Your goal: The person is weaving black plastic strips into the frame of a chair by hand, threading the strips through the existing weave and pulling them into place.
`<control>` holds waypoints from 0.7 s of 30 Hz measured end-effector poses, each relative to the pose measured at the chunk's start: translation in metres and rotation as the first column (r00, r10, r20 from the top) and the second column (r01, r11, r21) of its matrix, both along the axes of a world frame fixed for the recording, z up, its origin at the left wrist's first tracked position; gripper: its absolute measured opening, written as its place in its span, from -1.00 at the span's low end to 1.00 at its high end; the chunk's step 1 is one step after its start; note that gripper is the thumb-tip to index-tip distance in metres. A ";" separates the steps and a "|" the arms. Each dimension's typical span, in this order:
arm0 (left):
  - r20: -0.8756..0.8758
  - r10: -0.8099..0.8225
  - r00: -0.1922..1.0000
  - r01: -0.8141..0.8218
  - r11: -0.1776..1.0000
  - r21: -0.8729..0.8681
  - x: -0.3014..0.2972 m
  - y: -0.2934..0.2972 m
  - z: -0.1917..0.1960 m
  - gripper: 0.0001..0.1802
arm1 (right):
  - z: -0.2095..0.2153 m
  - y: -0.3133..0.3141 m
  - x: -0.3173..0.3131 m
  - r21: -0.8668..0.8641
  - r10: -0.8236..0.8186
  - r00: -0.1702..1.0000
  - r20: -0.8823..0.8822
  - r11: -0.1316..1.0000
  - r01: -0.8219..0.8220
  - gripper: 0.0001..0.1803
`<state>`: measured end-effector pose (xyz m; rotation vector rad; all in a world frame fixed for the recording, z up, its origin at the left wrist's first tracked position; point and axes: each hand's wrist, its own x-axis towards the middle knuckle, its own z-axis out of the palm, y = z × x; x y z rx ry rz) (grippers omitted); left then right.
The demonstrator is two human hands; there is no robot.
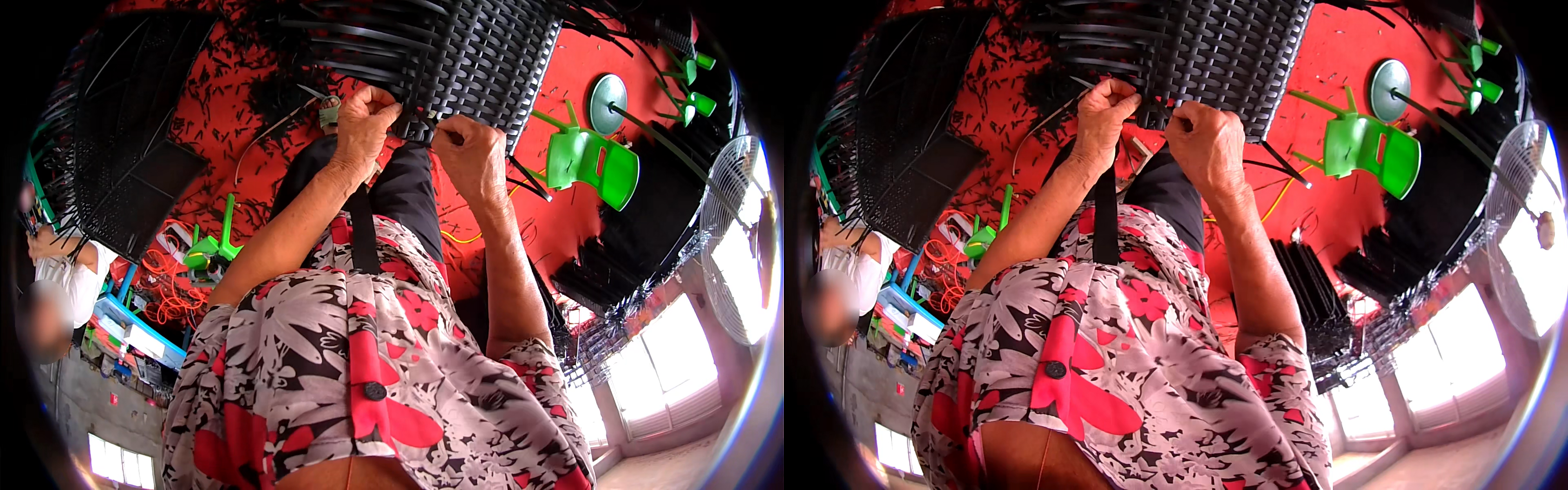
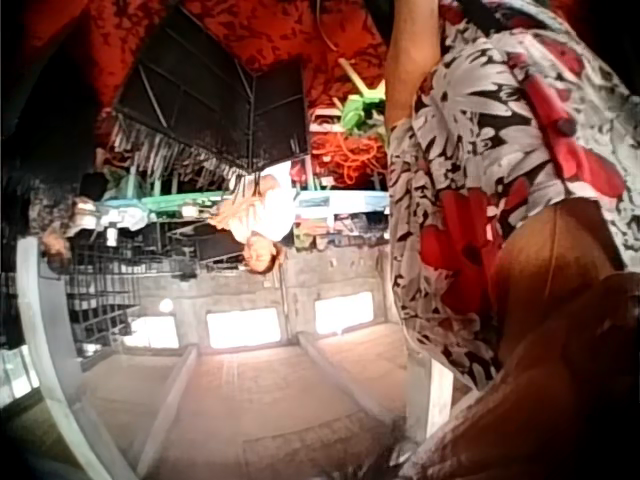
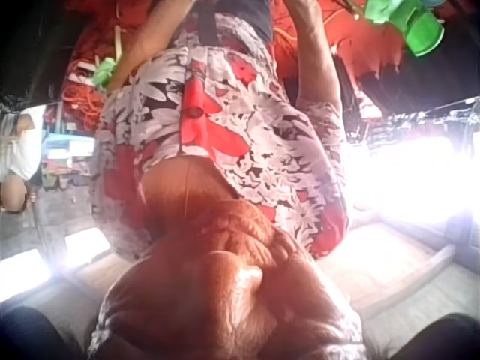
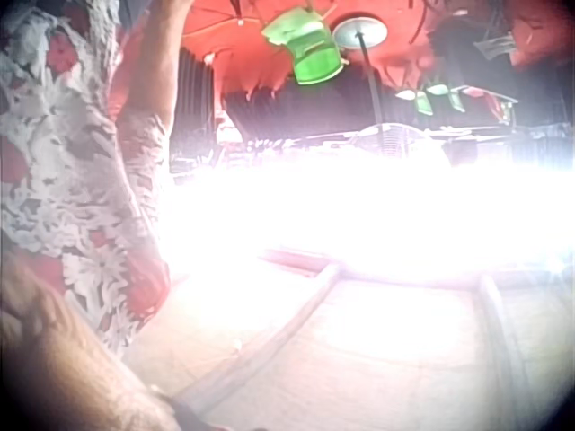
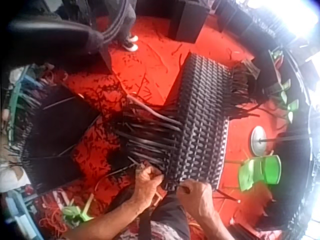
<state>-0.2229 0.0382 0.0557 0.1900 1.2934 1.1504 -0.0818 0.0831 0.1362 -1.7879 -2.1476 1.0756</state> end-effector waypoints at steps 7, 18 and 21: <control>0.043 0.011 0.999 -0.012 1.000 0.020 -0.001 -0.002 -0.001 -0.93 | -0.014 0.001 -0.003 0.039 0.007 1.000 -0.015 0.999 -0.006 -0.92; -0.029 -0.030 0.999 0.032 0.998 0.060 -0.002 -0.009 -0.002 -0.94 | -0.017 0.008 -0.007 0.114 0.181 0.967 0.180 0.972 -0.204 -0.93; -0.200 -0.148 0.968 0.162 0.985 0.055 0.000 -0.004 -0.007 -0.93 | -0.017 0.013 -0.002 0.081 0.201 0.964 0.176 0.973 -0.218 -0.93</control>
